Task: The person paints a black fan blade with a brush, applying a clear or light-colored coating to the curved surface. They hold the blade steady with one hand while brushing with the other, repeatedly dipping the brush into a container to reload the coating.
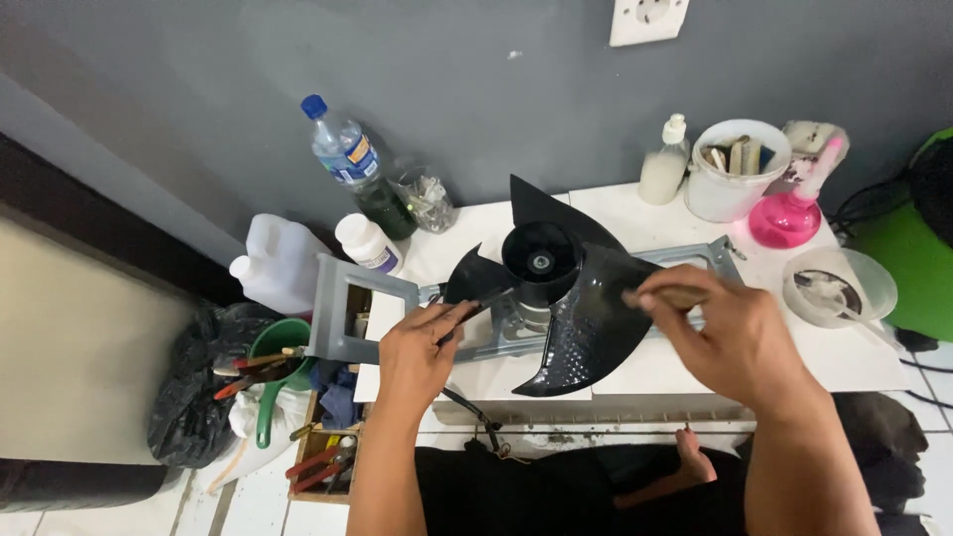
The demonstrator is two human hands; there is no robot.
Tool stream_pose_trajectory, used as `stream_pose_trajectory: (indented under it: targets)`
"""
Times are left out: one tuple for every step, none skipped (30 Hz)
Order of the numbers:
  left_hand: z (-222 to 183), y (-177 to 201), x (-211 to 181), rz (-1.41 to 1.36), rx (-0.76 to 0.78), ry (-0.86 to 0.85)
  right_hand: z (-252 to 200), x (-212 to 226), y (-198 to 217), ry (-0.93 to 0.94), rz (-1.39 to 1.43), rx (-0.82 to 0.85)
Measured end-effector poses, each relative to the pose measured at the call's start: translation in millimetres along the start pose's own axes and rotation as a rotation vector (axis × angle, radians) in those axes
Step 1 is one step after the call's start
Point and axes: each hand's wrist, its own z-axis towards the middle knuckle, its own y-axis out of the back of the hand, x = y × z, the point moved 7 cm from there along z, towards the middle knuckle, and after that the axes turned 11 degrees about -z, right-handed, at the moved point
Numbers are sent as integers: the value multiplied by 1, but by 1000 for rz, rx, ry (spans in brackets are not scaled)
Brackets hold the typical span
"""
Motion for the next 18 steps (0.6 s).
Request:
stream_pose_trajectory:
  targets:
    - [2,-1,0,0,7,8,0,-3,2,-5,5,7]
    - [3,0,-1,15,2,-10,-1,-4,4,11,10,0]
    - [2,0,-3,31,-5,-25,-1,-5,7,29,15,-5]
    - [2,-2,-6,30,0,-16,-4,-5,7,27,21,4]
    - [4,0,-9,19,-7,-2,-5,-8,2,-16,53,76]
    - [6,1,-12,9,-14,11,-7,-11,-3,-58,85,149]
    - [7,2,-12,13,-12,16,-6,-13,-7,-58,91,152]
    - [8,2,-14,21,-7,12,-4,-16,-2,-80,98,36]
    - [7,1,-15,26,2,11,-6,-20,3,-106,103,-75]
    - [7,0,-14,26,8,21,-4,-20,4,-111,108,-66]
    - [6,0,-15,22,18,16,-1,-15,2,-61,147,-10]
    - [5,0,-16,17,28,12,1,-10,0,-10,187,46]
    - [6,0,-15,18,31,21,-1,-10,-4,-12,192,53]
    - [7,-1,-16,56,40,10,-2,-11,-8,-15,209,68]
    - [8,-1,-16,94,49,-5,-4,-11,-12,-19,224,79]
    - [10,0,-21,97,51,-2,-4,-10,-12,-19,228,81]
    - [12,1,-28,134,32,-31,-3,-10,-7,-13,210,11]
    - [14,3,-36,170,12,-60,-3,-9,-1,-6,191,-58]
